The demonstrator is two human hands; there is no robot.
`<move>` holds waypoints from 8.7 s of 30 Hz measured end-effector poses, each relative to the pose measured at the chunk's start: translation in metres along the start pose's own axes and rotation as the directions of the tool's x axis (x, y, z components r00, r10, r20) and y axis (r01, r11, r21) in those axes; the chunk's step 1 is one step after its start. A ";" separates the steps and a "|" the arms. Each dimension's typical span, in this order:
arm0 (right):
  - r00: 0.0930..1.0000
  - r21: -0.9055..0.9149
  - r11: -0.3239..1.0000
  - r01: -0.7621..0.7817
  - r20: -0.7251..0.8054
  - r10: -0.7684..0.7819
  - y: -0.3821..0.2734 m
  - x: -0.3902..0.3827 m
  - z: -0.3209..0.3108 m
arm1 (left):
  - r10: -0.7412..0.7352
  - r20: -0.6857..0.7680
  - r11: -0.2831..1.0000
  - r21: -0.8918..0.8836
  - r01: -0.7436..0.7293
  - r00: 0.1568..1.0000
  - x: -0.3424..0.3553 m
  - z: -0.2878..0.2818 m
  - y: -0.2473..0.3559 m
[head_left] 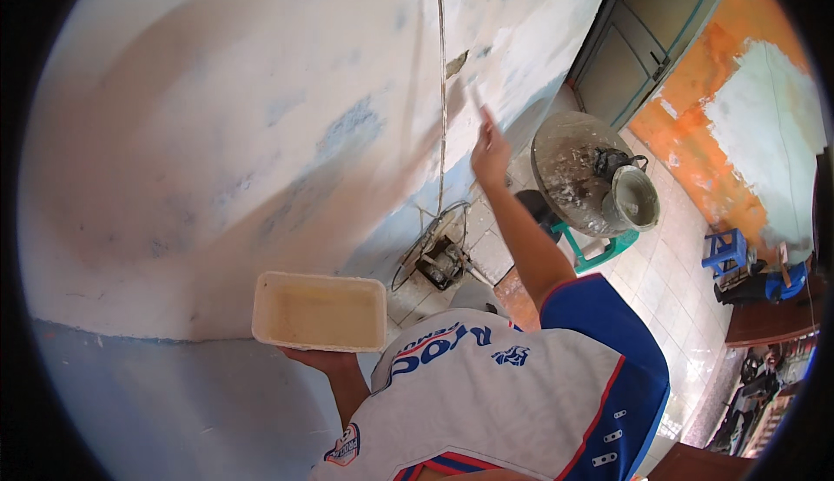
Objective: The person applies plaster to a wall using a putty knife, repeatedly loading the blade from a plastic container held in their other hand.
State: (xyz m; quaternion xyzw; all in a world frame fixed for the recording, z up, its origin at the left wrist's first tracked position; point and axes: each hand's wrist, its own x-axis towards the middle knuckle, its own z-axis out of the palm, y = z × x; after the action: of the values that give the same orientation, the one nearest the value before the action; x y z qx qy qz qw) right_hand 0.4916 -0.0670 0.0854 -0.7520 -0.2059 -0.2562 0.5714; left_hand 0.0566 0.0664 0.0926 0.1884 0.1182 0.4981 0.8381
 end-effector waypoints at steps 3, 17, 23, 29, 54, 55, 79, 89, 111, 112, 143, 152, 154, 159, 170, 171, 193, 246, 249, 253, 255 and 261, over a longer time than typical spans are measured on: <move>0.988 -0.043 0.998 -0.052 -0.147 0.045 -0.014 0.073 -0.006 | -0.019 -0.040 1.000 0.019 0.020 0.999 -0.009 -0.006 -0.003; 0.981 -0.094 0.995 0.037 -0.188 -0.054 0.000 0.053 -0.001 | 0.025 0.075 0.999 -0.029 -0.023 0.997 -0.013 0.021 -0.040; 0.972 0.080 0.980 0.180 0.136 -0.190 -0.012 0.003 0.024 | 0.012 0.054 1.000 0.000 -0.012 0.998 -0.008 0.051 -0.084; 0.994 0.061 0.997 -0.046 0.106 0.039 -0.008 0.067 -0.038 | 0.061 0.039 0.998 0.013 -0.062 0.997 -0.015 0.066 -0.120; 0.881 0.226 0.943 0.244 0.354 -0.313 0.056 0.106 -0.071 | 0.197 -0.114 0.977 0.100 -0.186 0.974 -0.027 0.148 -0.279; 0.903 0.217 0.954 0.207 0.332 -0.272 0.058 0.112 -0.069 | 0.199 -0.115 0.976 0.112 -0.187 0.973 -0.028 0.147 -0.281; 0.805 0.270 0.915 0.301 0.442 -0.395 0.049 -0.003 -0.026 | 0.148 -0.255 0.982 0.150 -0.112 0.956 -0.026 0.135 -0.234; 0.943 -0.035 0.946 0.323 0.097 -0.319 0.028 0.047 0.018 | 0.043 -0.273 0.984 0.176 0.006 0.961 -0.003 0.102 -0.160; 0.994 -0.006 0.995 0.097 0.041 -0.097 -0.001 -0.036 -0.004 | -0.189 -0.071 0.978 0.071 0.194 0.979 -0.012 0.003 -0.046; 0.994 -0.044 0.995 0.090 -0.053 -0.092 -0.005 -0.009 -0.005 | -0.223 -0.054 0.974 0.036 0.225 0.973 -0.016 -0.004 -0.042; 0.926 0.810 0.586 -0.003 0.223 -0.304 -0.164 0.003 -0.146 | -0.093 0.276 0.973 -0.179 0.146 0.957 0.030 0.018 -0.101; 0.437 0.561 0.759 0.332 0.622 -0.650 -0.186 0.024 -0.156 | -0.031 0.345 0.911 -0.377 0.169 0.938 0.005 0.073 -0.159; 0.364 0.410 0.876 0.254 0.798 -0.480 -0.184 0.027 -0.152 | -0.033 0.311 0.913 -0.377 0.155 0.950 -0.001 0.082 -0.171; 0.293 0.376 0.866 0.330 0.831 -0.473 -0.165 0.042 -0.147 | -0.025 0.246 0.923 -0.367 0.117 0.969 -0.015 0.101 -0.199; 0.147 0.431 0.878 0.205 0.874 -0.464 -0.113 0.065 -0.169 | 0.043 0.147 0.942 -0.334 0.009 0.988 -0.046 0.116 -0.264; 0.160 0.431 0.873 0.228 0.868 -0.470 -0.109 0.063 -0.172 | 0.046 0.138 0.942 -0.335 0.003 0.989 -0.048 0.116 -0.269; 0.150 0.538 0.822 0.186 0.811 -0.565 -0.079 0.056 -0.177 | 0.205 0.069 0.941 -0.287 -0.177 0.976 -0.069 0.115 -0.296; -0.040 0.161 0.673 -0.722 0.961 -0.274 -0.146 0.002 -0.160 | 0.143 -0.232 0.971 0.220 -0.091 0.962 -0.117 0.053 -0.178; -0.112 0.080 0.628 -0.774 0.959 -0.261 -0.158 -0.025 -0.156 | 0.111 -0.251 0.979 0.193 -0.062 0.962 -0.139 0.036 -0.147; -0.192 -0.015 0.660 -0.751 0.961 -0.197 -0.172 -0.057 -0.153 | 0.146 -0.282 0.978 0.188 -0.095 0.948 -0.166 0.012 -0.114; -0.190 -0.028 0.637 -0.770 0.964 -0.188 -0.174 -0.076 -0.150 | 0.207 -0.287 0.954 0.271 -0.128 0.935 -0.177 0.000 -0.100; -0.199 -0.133 0.405 -0.904 0.972 -0.126 -0.175 -0.125 -0.153 | 0.139 -0.325 0.970 0.236 -0.062 0.936 -0.203 -0.023 -0.064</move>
State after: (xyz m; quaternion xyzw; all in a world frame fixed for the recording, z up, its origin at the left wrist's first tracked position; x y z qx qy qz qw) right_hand 0.2655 -0.1712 0.1729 -0.4102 -0.2941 0.6757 0.5372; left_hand 0.0013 -0.1356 0.0466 0.1982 0.3057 0.5491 0.7522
